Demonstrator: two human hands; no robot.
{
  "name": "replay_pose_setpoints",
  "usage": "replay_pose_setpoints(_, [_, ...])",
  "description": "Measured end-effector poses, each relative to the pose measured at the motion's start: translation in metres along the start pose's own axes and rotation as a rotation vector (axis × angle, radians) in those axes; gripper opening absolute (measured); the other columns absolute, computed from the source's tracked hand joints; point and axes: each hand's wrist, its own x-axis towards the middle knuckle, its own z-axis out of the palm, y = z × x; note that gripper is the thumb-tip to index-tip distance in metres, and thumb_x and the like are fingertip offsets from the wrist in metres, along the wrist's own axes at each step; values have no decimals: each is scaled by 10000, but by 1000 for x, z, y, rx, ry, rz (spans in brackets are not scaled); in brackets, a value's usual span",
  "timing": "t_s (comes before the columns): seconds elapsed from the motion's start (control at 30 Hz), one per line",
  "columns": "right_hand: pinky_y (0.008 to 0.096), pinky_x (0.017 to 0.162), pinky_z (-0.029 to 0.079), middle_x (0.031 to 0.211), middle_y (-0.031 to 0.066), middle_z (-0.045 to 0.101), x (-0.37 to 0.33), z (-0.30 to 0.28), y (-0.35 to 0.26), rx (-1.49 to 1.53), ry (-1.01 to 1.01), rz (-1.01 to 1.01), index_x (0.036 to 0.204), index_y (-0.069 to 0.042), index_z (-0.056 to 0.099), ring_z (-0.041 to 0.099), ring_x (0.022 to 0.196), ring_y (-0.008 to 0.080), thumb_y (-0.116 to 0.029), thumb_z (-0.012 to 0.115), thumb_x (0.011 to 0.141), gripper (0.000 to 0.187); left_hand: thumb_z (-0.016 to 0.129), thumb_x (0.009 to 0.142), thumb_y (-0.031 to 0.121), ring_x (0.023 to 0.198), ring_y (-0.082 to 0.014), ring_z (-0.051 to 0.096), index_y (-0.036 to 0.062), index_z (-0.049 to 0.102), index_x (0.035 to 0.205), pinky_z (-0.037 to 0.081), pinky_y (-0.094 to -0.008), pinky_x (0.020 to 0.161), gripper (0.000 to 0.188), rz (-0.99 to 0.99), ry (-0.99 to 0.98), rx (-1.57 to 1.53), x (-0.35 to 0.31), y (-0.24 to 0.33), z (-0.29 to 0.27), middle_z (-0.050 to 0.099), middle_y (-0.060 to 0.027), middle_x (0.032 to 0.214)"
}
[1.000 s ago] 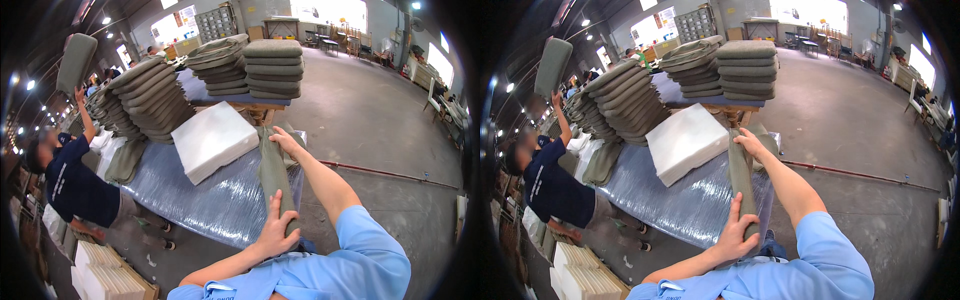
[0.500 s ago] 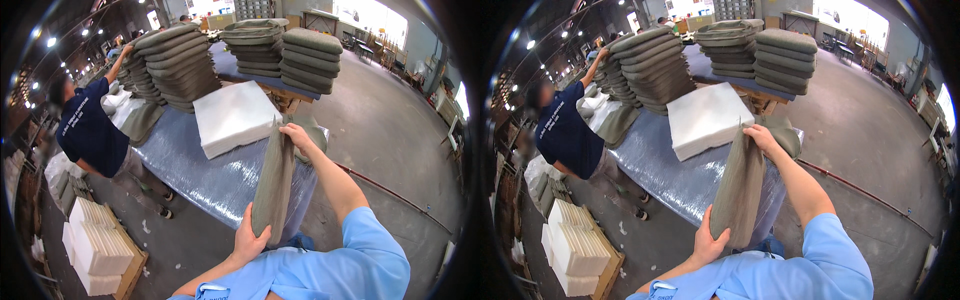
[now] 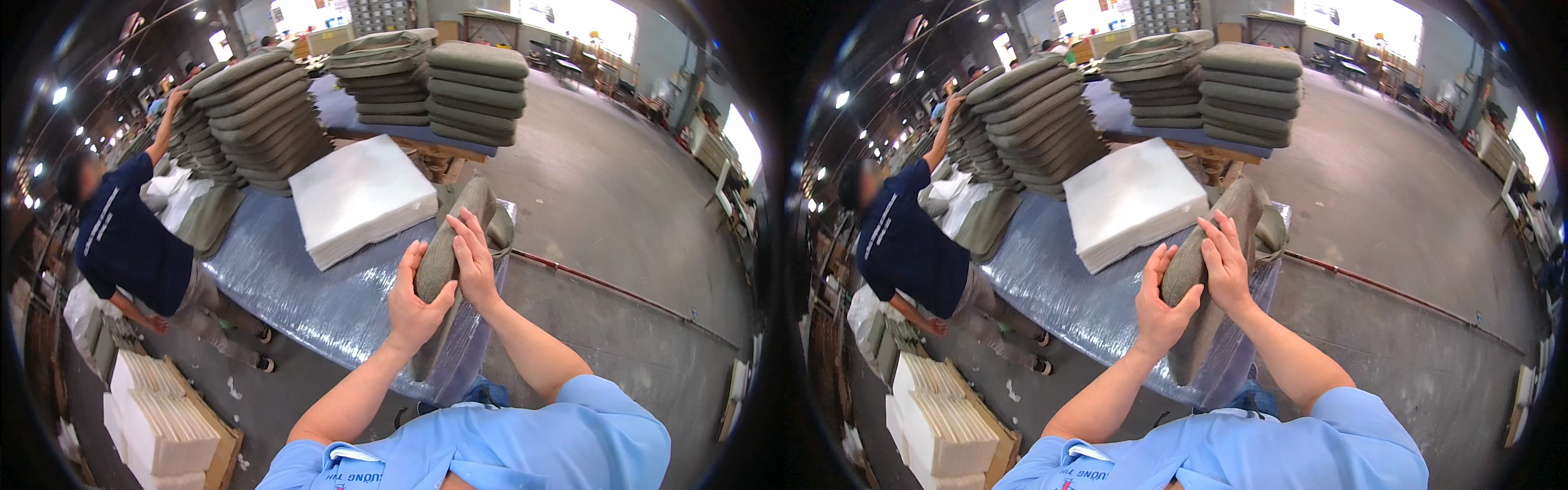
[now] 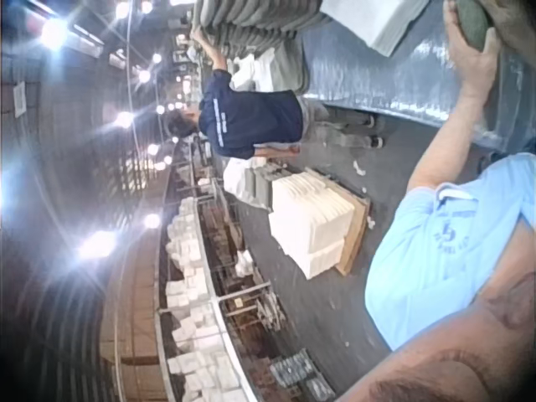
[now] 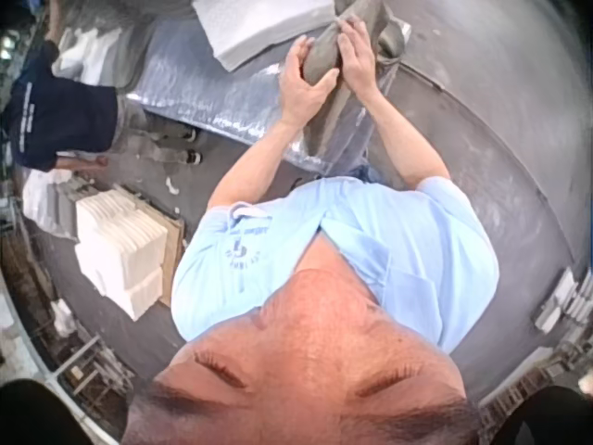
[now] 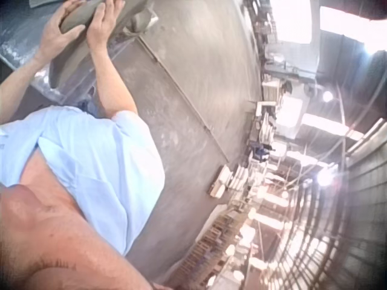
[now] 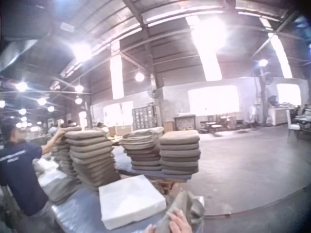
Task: The person inserts a white foam block into a green fabric cushion cover, aligns the edges, and smooths the cover. The person repeats this process with multiple cushions at a workbench in a warehouse.
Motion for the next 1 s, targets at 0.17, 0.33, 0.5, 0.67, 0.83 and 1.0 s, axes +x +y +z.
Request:
replay_pose_setpoints(0.17, [399,1255,264,1662,163,371,28,-31,14,45,39,124,1482,-82,582,299,1566,297,-269,516,1087,442,772,820,62,1472,-283,428,-26,277,1603,350,-410,1222,931,71,-165,-92,9,-8,23,402,-191,1599])
replay_pose_setpoints(0.33, [368,1274,213,1693,164,321,0,-21,3,367,8,144,1604,19,362,270,1576,257,-256,534,1073,621,729,800,35,1461,-284,428,-18,206,1626,354,-410,1216,979,12,-180,-189,28,-4,32,342,-182,1617])
replay_pose_setpoints(0.5, [376,1281,184,1697,148,320,-16,-30,-12,438,29,155,1602,-2,387,237,1588,238,-228,511,1087,576,654,758,13,1389,-271,476,27,160,1642,402,-412,1176,1013,25,-217,-312,40,-12,51,387,-181,1543])
replay_pose_setpoints(0.67, [390,1267,215,1678,130,355,-8,-48,-16,375,65,111,1535,-48,510,289,1564,241,-204,508,1091,471,672,768,27,1366,-271,492,19,182,1628,425,-415,1152,990,73,-236,-275,50,-17,68,405,-183,1522])
replay_pose_setpoints(0.83, [407,1228,287,1609,105,433,-10,-57,-26,305,131,34,1376,-79,653,386,1489,237,-211,525,1096,335,732,762,93,1458,-378,406,-18,221,1588,362,-452,1198,978,77,-227,-183,51,-13,77,351,-270,1572])
replay_pose_setpoints(1.0, [408,1213,308,1566,101,460,-7,-61,-26,306,119,-22,1296,-72,696,406,1463,240,-270,512,1113,327,756,760,104,1511,-419,336,-6,250,1553,315,-486,1226,947,128,-214,-173,49,-14,81,294,-300,1607])
